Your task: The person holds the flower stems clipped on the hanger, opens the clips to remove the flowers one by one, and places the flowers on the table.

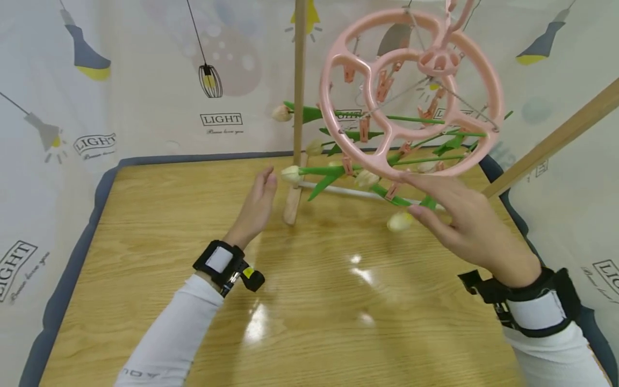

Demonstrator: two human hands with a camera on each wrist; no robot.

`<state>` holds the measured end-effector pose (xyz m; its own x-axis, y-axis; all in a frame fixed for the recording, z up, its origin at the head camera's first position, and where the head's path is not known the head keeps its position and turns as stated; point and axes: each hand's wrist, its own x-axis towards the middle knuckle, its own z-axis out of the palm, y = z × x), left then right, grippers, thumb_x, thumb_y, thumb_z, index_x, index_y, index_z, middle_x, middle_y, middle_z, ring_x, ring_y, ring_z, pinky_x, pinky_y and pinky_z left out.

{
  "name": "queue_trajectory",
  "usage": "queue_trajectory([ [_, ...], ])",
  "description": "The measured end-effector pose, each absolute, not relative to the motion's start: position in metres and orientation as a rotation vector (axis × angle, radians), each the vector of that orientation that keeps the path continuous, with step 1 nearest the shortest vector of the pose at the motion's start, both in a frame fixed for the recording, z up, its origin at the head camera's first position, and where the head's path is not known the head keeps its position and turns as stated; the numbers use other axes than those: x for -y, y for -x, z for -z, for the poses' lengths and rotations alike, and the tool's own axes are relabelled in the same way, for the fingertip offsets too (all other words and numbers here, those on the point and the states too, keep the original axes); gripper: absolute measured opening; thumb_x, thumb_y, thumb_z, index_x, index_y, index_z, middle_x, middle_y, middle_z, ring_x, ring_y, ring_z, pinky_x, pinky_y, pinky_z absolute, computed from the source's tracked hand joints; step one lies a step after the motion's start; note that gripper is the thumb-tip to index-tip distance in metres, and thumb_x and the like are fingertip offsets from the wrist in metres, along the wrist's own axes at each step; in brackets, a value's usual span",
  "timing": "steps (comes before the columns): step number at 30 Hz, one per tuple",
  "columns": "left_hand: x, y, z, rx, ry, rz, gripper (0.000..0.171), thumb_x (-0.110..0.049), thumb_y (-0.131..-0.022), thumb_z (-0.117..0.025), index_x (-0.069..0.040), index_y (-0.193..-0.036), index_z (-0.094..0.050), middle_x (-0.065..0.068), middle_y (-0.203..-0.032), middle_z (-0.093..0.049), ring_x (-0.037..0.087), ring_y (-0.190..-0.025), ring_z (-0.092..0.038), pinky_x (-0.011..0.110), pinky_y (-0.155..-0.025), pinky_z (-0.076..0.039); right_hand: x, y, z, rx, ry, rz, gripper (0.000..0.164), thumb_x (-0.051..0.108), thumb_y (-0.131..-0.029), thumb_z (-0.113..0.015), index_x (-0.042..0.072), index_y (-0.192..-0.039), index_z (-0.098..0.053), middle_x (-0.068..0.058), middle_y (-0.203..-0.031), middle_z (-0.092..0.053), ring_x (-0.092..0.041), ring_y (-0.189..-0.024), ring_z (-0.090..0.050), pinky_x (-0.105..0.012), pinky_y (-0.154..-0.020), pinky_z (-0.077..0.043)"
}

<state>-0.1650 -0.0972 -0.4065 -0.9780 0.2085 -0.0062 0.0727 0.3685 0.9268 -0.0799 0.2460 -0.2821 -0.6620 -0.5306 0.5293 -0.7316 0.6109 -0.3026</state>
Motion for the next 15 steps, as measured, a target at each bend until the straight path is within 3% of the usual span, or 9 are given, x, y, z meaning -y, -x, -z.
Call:
queue_trajectory([
  [3,0.098,0.169,0.407,-2.511,-0.24,-1.661,0.073,-0.059,-0.103,-0.015,-0.009,-0.157,-0.016,0.017,-0.163,-0.022,0.035,-0.15,-0.024,0.052,-0.122,-0.021,-0.264,0.081,0.273,2.385,-0.953,-0.759,0.049,0.041,-0.103,-0.049,0.003,-0.132,-0.061,-0.006,-0.13,-0.066,-0.002,-0.124,-0.056,-0.011,-0.107,-0.035],
  [8,0.097,0.179,0.403,-2.493,-0.285,-1.604,0.072,-0.057,-0.104,-0.015,-0.011,-0.158,-0.014,0.014,-0.165,-0.018,0.032,-0.152,-0.02,0.049,-0.124,-0.017,-0.301,0.086,0.266,2.379,-0.744,-0.757,0.032,0.02,-0.101,-0.056,-0.002,-0.121,-0.067,0.028,-0.122,-0.06,0.019,-0.103,-0.053,-0.006,-0.086,-0.038],
  [11,0.095,0.186,0.397,-2.487,-0.338,-1.561,0.069,-0.055,-0.105,-0.018,-0.012,-0.159,-0.011,0.016,-0.164,-0.02,0.034,-0.151,-0.022,0.051,-0.122,-0.02,-0.324,0.091,0.269,2.467,-0.585,-0.71,0.025,0.01,-0.099,-0.058,-0.003,-0.119,-0.066,0.041,-0.116,-0.053,0.025,-0.098,-0.049,-0.002,-0.082,-0.034],
  [12,0.094,0.188,0.395,-2.484,-0.346,-1.554,0.068,-0.055,-0.105,-0.019,-0.014,-0.159,-0.011,0.016,-0.163,-0.02,0.034,-0.15,-0.023,0.051,-0.122,-0.022,-0.331,0.093,0.272,2.507,-0.533,-0.692,0.024,0.009,-0.098,-0.059,-0.003,-0.118,-0.066,0.042,-0.113,-0.052,0.027,-0.096,-0.047,-0.001,-0.082,-0.034],
  [15,0.092,0.195,0.388,-2.483,-0.371,-1.537,0.067,-0.054,-0.105,-0.02,-0.015,-0.159,-0.009,0.017,-0.162,-0.022,0.035,-0.149,-0.027,0.053,-0.119,-0.027,-0.353,0.099,0.279,2.645,-0.379,-0.663,0.025,0.013,-0.099,-0.058,-0.005,-0.116,-0.064,0.024,-0.106,-0.063,0.029,-0.09,-0.042,0.002,-0.08,-0.032],
])
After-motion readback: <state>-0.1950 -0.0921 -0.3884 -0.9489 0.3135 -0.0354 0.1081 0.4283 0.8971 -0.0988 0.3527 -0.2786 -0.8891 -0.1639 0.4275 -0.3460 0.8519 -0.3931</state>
